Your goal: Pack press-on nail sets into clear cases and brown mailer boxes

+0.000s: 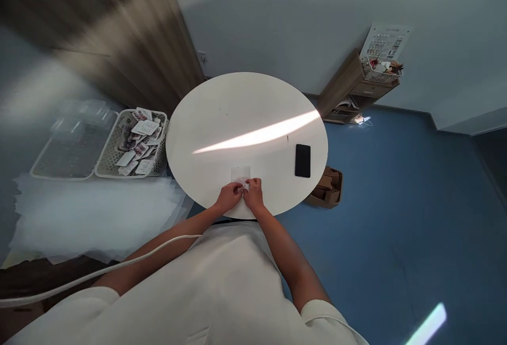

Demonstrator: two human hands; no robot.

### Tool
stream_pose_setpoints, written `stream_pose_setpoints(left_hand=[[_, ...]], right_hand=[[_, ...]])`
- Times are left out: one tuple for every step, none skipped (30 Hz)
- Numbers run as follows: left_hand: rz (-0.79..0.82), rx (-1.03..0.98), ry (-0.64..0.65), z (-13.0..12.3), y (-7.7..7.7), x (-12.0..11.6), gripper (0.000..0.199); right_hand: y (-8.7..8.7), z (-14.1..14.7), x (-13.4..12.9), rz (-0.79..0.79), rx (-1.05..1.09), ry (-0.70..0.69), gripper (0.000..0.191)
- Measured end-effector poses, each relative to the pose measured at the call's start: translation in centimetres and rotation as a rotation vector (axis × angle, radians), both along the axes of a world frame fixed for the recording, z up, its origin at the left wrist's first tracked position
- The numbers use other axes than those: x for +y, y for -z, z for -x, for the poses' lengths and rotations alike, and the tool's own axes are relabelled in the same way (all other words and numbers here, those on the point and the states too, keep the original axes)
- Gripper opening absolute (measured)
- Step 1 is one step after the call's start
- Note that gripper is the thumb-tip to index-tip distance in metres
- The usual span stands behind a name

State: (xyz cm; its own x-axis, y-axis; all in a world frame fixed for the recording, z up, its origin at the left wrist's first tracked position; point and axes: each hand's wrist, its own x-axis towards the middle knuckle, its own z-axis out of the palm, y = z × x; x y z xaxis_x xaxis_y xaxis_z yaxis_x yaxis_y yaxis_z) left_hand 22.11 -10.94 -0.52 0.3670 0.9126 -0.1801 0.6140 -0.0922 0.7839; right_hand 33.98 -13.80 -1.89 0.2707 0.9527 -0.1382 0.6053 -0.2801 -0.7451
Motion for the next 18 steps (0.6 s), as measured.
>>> stream_pose_setpoints(left_hand=[[-0.044,0.031,0.034,-0.2,0.0,-0.3,0.025],[-0.088,0.069,0.068,-0.2,0.0,-0.7,0.028],[-0.127,0.113,0.103,-0.3,0.0,-1.0,0.031],[-0.160,0.158,0.139,-0.2,-0.1,-1.4,0.034],[-0.186,0.199,0.172,-0.1,-0.1,-1.7,0.036],[-0.206,0.229,0.201,0.0,-0.2,-1.9,0.038],[-0.222,0.245,0.227,0.2,-0.3,-2.1,0.040],[-0.235,0.249,0.249,0.4,-0.5,-2.2,0.041],[-0.247,0.245,0.268,0.6,-0.6,-2.2,0.042],[-0.256,0.238,0.286,0.7,-0.7,-2.2,0.042],[-0.262,0.230,0.303,0.9,-0.8,-2.1,0.042],[-0.265,0.223,0.320,1.1,-0.8,-2.0,0.042],[-0.266,0.218,0.336,1.2,-0.9,-1.9,0.042],[-0.264,0.214,0.348,1.4,-1.0,-1.7,0.043],[-0.260,0.206,0.357,1.7,-1.0,-1.6,0.043],[-0.253,0.193,0.364,1.9,-1.1,-1.4,0.044],[-0.245,0.174,0.367,2.2,-1.1,-1.2,0.044],[-0.239,0.152,0.365,2.6,-1.1,-1.1,0.044]], right_hand=[[0.0,-0.1,0.0,0.004,0.000,-0.005,0.031],[0.0,-0.2,-0.1,0.007,0.003,-0.018,0.032],[-0.1,-0.3,-0.1,0.010,0.008,-0.035,0.033],[-0.2,-0.5,-0.1,0.012,0.015,-0.053,0.033],[-0.4,-0.6,-0.1,0.013,0.021,-0.072,0.033],[-0.6,-0.9,-0.1,0.011,0.025,-0.096,0.034],[-0.8,-1.1,-0.1,0.004,0.020,-0.125,0.034],[-1.1,-1.4,-0.1,-0.012,0.004,-0.165,0.036],[-1.4,-1.8,-0.2,-0.033,-0.024,-0.223,0.039],[-1.6,-2.1,-0.2,-0.058,-0.064,-0.302,0.043],[-1.9,-2.5,-0.2,-0.083,-0.111,-0.399,0.048],[-2.1,-2.8,-0.2,-0.103,-0.162,-0.510,0.052],[-2.2,-3.2,-0.1,-0.113,-0.211,-0.624,0.056],[-2.3,-3.4,0.0,-0.113,-0.256,-0.727,0.060],[-2.3,-3.6,0.2,-0.104,-0.297,-0.807,0.063],[-2.3,-3.7,0.4,-0.090,-0.332,-0.862,0.066],[-2.2,-3.8,0.7,-0.079,-0.361,-0.897,0.066],[-2.1,-3.8,1.0,-0.073,-0.386,-0.918,0.064]])
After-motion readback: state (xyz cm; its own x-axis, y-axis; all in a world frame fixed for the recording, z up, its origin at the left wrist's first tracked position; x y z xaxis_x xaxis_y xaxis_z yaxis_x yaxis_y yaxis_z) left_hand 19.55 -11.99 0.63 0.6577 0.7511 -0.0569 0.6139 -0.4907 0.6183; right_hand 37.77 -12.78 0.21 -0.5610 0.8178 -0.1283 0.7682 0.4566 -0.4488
